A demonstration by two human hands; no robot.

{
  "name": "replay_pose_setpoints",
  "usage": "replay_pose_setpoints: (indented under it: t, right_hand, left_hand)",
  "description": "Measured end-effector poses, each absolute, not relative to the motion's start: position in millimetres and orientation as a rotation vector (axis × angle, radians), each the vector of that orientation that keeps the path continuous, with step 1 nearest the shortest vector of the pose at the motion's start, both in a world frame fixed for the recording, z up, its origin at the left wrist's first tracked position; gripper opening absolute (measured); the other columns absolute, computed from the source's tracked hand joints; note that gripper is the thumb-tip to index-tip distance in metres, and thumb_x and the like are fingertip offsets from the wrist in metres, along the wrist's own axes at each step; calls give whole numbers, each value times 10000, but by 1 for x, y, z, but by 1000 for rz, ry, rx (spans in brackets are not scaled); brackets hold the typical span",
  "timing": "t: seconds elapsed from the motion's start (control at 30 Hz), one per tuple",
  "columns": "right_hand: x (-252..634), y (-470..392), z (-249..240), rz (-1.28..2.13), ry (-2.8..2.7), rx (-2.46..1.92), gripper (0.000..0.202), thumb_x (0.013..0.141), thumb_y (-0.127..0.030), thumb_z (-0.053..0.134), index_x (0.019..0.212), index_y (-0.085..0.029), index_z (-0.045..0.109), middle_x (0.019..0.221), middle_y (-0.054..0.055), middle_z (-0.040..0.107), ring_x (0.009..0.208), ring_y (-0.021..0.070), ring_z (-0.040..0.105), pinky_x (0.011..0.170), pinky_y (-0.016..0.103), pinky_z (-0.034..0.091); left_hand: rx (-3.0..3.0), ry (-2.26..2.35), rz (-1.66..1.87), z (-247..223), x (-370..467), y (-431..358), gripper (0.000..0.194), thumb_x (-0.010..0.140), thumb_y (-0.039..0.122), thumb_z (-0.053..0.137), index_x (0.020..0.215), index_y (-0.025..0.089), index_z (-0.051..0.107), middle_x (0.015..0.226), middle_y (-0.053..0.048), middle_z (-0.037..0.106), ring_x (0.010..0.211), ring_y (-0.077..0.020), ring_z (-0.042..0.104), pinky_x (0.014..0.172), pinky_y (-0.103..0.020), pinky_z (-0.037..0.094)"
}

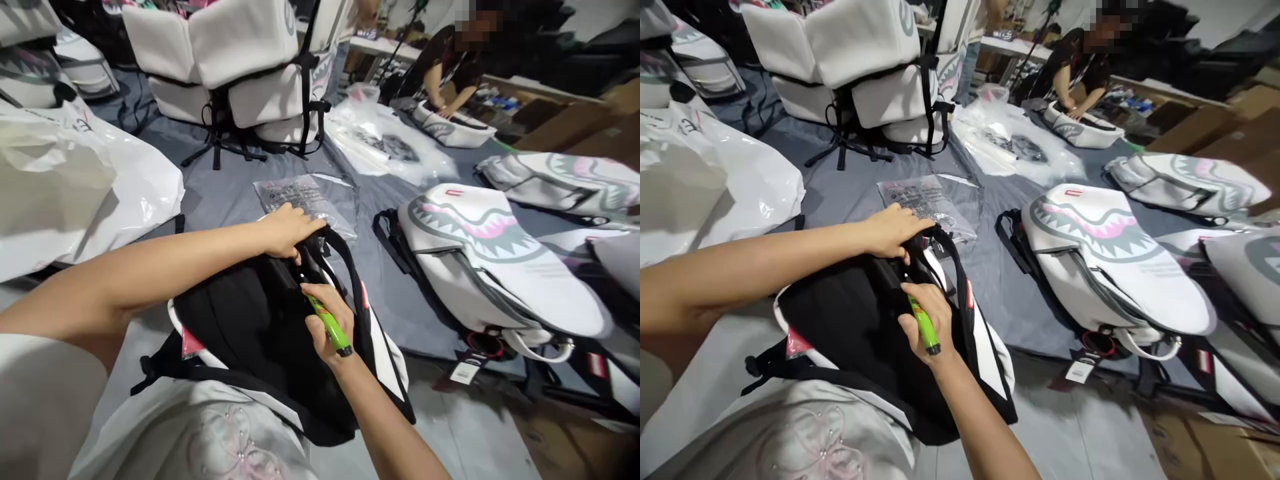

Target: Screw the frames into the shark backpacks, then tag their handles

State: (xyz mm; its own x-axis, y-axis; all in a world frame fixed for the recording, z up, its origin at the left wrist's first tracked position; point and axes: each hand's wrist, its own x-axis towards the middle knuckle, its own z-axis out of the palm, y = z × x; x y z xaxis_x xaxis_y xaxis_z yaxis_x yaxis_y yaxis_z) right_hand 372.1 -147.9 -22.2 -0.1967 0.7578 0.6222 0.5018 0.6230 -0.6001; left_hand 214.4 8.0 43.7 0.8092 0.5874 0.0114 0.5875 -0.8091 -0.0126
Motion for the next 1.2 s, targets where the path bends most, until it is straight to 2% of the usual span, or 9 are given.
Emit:
replay_pose_setpoints:
  t: [0.17,0.27,0.33,0.47,0.6,0.73,0.93,1.13,1.2]
  right_hand:
    - [391,-141,-24,671,-1593,-1214,311,961,-387,507,1231,-235,532,950,51,757,900,222,726,814,376,560]
    - [396,-130,-23,845,-1469,-1290,227,935,-396,564,1089,-231,541,862,26,755,750,192,721,717,328,562]
    - [399,-121,-21,912,-1493,-1344,205,907,-411,600,970,-216,595,816,22,747,650,171,693,641,297,547]
    - [408,-111,-12,867,-1559,-1421,200,861,-377,663,954,-203,694,862,37,766,699,178,710,643,279,552]
    - [418,-115,5,938,-1752,-1380,279,871,-356,682,1111,-217,722,1062,59,773,939,213,736,861,325,574]
    - [425,-109,15,1019,-1779,-1423,284,897,-400,647,1113,-241,739,1099,54,769,1018,249,727,948,386,561]
    - [455,-71,3,942,-1088,-1473,311,848,-498,678,1016,-238,712,911,50,776,824,225,751,713,323,598]
    - [491,-45,-2,1450,-908,-1462,424,741,-564,751,940,-199,670,895,69,760,694,208,741,574,296,577]
    - [497,-41,4,1503,-858,-1454,416,766,-611,707,802,-204,626,707,28,718,491,142,647,439,242,484]
  left_hand:
    - [-2846,-852,-93,45,214,-15,1207,712,592,761,1582,123,69,1463,-232,471,1316,-391,437,1086,-523,291]
    - [-2778,-834,-20,50,216,-28,1323,618,553,848,1589,168,34,1578,-260,296,1434,-442,276,1127,-659,175]
    - [-2745,-875,57,48,222,-28,1334,601,485,882,1591,189,37,1592,-257,270,1420,-447,299,1108,-665,224]
    - [-2748,-914,101,39,232,-19,1169,732,423,804,1593,163,58,1522,-229,399,1263,-388,482,1016,-522,392]
    - [-2747,-931,126,40,235,-16,988,837,358,690,1592,168,83,1497,-190,440,1250,-355,486,984,-474,397]
    - [-2763,-980,170,40,237,-11,993,827,354,690,1591,168,84,1511,-175,426,1260,-336,476,976,-440,399]
    - [-2690,-1125,141,36,239,-7,1071,799,497,729,1585,117,108,1565,-194,343,1404,-381,319,1114,-532,275]
    - [-2701,-1084,162,35,239,-6,832,826,478,708,1487,114,358,1480,-171,458,1218,-328,494,944,-430,411]
    - [-2690,-1075,163,34,239,-5,755,833,476,698,1438,118,422,1450,-167,487,1180,-322,512,931,-434,411]
